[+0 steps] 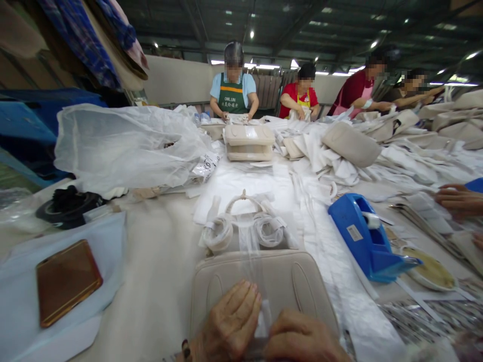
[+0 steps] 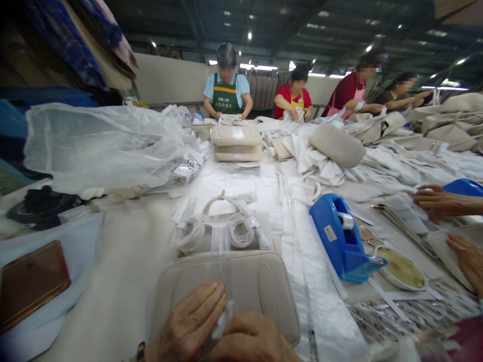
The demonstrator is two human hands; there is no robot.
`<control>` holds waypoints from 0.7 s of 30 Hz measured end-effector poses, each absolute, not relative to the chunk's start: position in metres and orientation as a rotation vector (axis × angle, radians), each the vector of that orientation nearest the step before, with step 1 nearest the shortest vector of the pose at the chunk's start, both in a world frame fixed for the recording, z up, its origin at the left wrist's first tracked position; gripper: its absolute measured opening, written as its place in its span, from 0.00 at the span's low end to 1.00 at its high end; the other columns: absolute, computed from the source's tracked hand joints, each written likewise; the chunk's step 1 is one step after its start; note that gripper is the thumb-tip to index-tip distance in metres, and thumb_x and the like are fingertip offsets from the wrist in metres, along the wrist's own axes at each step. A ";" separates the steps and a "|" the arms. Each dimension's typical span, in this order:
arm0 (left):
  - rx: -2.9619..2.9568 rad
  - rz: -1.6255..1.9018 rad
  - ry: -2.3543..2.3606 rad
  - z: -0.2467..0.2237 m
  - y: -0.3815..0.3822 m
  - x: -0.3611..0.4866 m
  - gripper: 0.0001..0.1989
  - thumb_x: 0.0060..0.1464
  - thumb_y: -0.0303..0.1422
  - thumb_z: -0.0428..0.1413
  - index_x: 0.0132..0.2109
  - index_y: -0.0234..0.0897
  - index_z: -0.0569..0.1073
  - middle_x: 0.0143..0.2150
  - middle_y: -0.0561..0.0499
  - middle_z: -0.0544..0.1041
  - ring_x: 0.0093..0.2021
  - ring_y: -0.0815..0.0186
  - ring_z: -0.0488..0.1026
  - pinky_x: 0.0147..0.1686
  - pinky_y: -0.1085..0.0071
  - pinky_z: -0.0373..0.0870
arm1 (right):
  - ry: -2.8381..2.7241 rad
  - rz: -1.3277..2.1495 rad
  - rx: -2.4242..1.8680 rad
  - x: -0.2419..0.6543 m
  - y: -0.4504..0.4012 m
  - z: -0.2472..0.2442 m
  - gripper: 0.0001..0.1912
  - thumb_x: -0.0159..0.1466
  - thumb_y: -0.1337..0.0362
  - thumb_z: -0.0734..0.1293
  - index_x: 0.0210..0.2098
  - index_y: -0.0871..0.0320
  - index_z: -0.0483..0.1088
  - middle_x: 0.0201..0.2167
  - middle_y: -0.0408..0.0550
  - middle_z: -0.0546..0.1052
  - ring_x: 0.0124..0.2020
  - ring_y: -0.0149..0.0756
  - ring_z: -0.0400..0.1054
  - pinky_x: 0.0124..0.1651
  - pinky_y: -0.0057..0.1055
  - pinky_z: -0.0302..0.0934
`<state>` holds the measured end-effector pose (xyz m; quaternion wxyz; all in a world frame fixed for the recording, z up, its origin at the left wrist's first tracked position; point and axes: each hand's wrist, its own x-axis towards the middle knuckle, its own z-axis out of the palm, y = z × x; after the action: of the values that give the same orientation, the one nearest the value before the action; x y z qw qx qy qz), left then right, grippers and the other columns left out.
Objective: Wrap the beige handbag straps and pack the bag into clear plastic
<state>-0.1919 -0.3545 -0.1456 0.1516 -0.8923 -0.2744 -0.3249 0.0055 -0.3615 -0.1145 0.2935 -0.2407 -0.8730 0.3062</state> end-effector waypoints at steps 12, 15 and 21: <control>-2.656 -1.025 -0.944 -0.101 -0.327 -0.198 0.13 0.52 0.23 0.44 0.39 0.31 0.72 0.34 0.45 0.75 0.39 0.62 0.72 0.44 0.65 0.71 | -2.707 0.062 -0.615 0.005 -0.334 -0.130 0.11 0.67 0.72 0.55 0.40 0.64 0.68 0.54 0.55 0.71 0.59 0.40 0.60 0.61 0.38 0.57; -2.694 -0.353 -1.220 -0.066 -0.292 -0.201 0.13 0.50 0.19 0.45 0.37 0.32 0.73 0.40 0.43 0.75 0.47 0.55 0.69 0.52 0.53 0.63 | -2.665 -0.006 -0.586 0.003 -0.333 -0.140 0.12 0.67 0.73 0.55 0.38 0.63 0.69 0.52 0.51 0.72 0.57 0.39 0.63 0.59 0.37 0.59; -2.621 0.156 -1.494 -0.050 -0.234 -0.182 0.15 0.50 0.16 0.43 0.38 0.29 0.72 0.37 0.39 0.75 0.40 0.54 0.73 0.43 0.55 0.67 | -2.440 -0.170 -0.536 0.000 -0.324 -0.158 0.12 0.67 0.73 0.56 0.43 0.64 0.69 0.45 0.44 0.78 0.49 0.34 0.71 0.56 0.30 0.62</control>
<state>-0.1815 -0.2342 -0.0499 0.0603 -0.8660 -0.4937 0.0516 0.0004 -0.3237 -0.1578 0.3135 -0.2035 -0.9253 -0.0643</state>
